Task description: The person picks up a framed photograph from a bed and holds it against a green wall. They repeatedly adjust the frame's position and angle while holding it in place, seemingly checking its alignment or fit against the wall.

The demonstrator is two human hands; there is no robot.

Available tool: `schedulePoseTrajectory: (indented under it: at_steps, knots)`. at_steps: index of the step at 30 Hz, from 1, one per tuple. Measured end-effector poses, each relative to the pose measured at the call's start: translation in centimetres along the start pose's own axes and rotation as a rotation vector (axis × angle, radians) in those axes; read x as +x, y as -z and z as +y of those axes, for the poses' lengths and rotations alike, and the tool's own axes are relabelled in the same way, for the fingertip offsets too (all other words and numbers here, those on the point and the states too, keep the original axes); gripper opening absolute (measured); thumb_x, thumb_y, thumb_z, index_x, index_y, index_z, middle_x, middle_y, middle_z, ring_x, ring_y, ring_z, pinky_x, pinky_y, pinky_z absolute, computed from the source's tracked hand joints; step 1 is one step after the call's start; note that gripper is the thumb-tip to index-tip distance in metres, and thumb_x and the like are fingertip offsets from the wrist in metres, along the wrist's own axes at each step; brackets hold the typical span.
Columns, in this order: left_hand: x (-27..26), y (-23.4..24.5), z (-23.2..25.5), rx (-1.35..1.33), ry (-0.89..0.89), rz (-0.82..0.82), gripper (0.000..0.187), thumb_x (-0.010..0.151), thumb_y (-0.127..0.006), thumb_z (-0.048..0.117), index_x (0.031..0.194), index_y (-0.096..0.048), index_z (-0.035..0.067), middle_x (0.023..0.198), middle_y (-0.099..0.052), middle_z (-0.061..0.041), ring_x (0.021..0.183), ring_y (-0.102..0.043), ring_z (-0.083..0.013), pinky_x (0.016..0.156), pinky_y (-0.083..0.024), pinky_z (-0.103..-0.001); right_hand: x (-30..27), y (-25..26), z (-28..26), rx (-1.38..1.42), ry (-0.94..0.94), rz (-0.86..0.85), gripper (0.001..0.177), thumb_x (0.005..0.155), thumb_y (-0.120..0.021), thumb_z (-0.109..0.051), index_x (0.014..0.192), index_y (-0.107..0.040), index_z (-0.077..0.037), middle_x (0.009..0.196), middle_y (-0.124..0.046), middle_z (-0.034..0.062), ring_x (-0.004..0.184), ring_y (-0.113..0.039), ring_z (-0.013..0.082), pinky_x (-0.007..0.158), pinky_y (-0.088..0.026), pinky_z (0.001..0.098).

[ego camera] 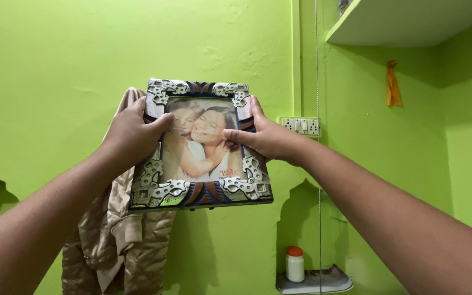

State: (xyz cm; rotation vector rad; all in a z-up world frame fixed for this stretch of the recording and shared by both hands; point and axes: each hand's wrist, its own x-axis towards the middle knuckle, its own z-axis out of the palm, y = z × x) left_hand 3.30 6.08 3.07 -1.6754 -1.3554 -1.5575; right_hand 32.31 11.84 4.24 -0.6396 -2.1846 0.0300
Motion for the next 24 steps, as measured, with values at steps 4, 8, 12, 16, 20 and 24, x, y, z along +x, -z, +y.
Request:
schedulePoseTrajectory:
  at_steps: [4,8,12,16,20,24]
  knots:
    - [0.3,-0.1,-0.4,0.084,-0.096,0.058,0.075,0.092,-0.071,0.046,0.140,-0.053,-0.008,0.130,-0.064,-0.030,0.121,-0.063,-0.0369,0.102,-0.050,-0.041,-0.2,0.1,-0.4,0.093,-0.129,-0.018,0.134,0.084,-0.073,-0.060,0.157,0.027,-0.009,0.157,-0.033,0.0316,0.117,-0.063,0.0251,0.080,-0.062,0.0338]
    - [0.4,0.1,0.2,0.089,-0.072,0.046,0.068,0.095,-0.072,0.044,0.138,-0.054,-0.006,0.121,-0.067,-0.029,0.111,-0.065,-0.0363,0.093,-0.054,-0.042,-0.9,0.1,-2.4,0.119,-0.231,-0.025,0.134,0.075,-0.070,-0.059,0.157,0.026,-0.012,0.149,-0.045,0.0290,0.103,-0.073,0.0264,0.071,-0.065,0.0368]
    - [-0.1,0.8,1.2,-0.014,-0.031,-0.009,0.055,0.094,-0.070,0.039,0.128,-0.063,-0.003,0.114,-0.071,-0.022,0.097,-0.071,-0.0296,0.085,-0.055,-0.041,-1.0,0.4,-3.6,0.102,-0.260,-0.039,0.135,0.074,-0.069,-0.060,0.157,0.026,-0.012,0.144,-0.050,0.0302,0.097,-0.075,0.0267,0.068,-0.065,0.0365]
    - [-0.1,1.2,1.8,-0.083,0.060,-0.062,0.057,0.092,-0.069,0.039,0.131,-0.061,-0.001,0.104,-0.076,-0.020,0.087,-0.074,-0.0268,0.078,-0.058,-0.040,-0.5,0.8,-3.4,0.068,-0.270,-0.033,0.137,0.072,-0.070,-0.061,0.157,0.025,-0.011,0.147,-0.050,0.0279,0.105,-0.072,0.0288,0.071,-0.064,0.0371]
    - [0.2,1.4,1.9,-0.046,0.059,-0.041,0.067,0.092,-0.071,0.040,0.141,-0.052,-0.003,0.103,-0.075,-0.021,0.087,-0.075,-0.0267,0.078,-0.059,-0.039,0.0,0.7,-2.6,0.101,-0.170,-0.022,0.138,0.075,-0.074,-0.062,0.157,0.025,-0.010,0.154,-0.040,0.0258,0.123,-0.062,0.0282,0.081,-0.064,0.0370]
    - [0.4,1.1,1.6,-0.048,0.138,-0.083,0.074,0.092,-0.069,0.040,0.149,-0.047,-0.002,0.104,-0.076,-0.022,0.086,-0.077,-0.0287,0.078,-0.061,-0.040,0.3,0.5,-2.1,0.123,-0.196,-0.016,0.138,0.073,-0.073,-0.060,0.158,0.025,-0.013,0.157,-0.035,0.0235,0.126,-0.061,0.0295,0.079,-0.064,0.0391]
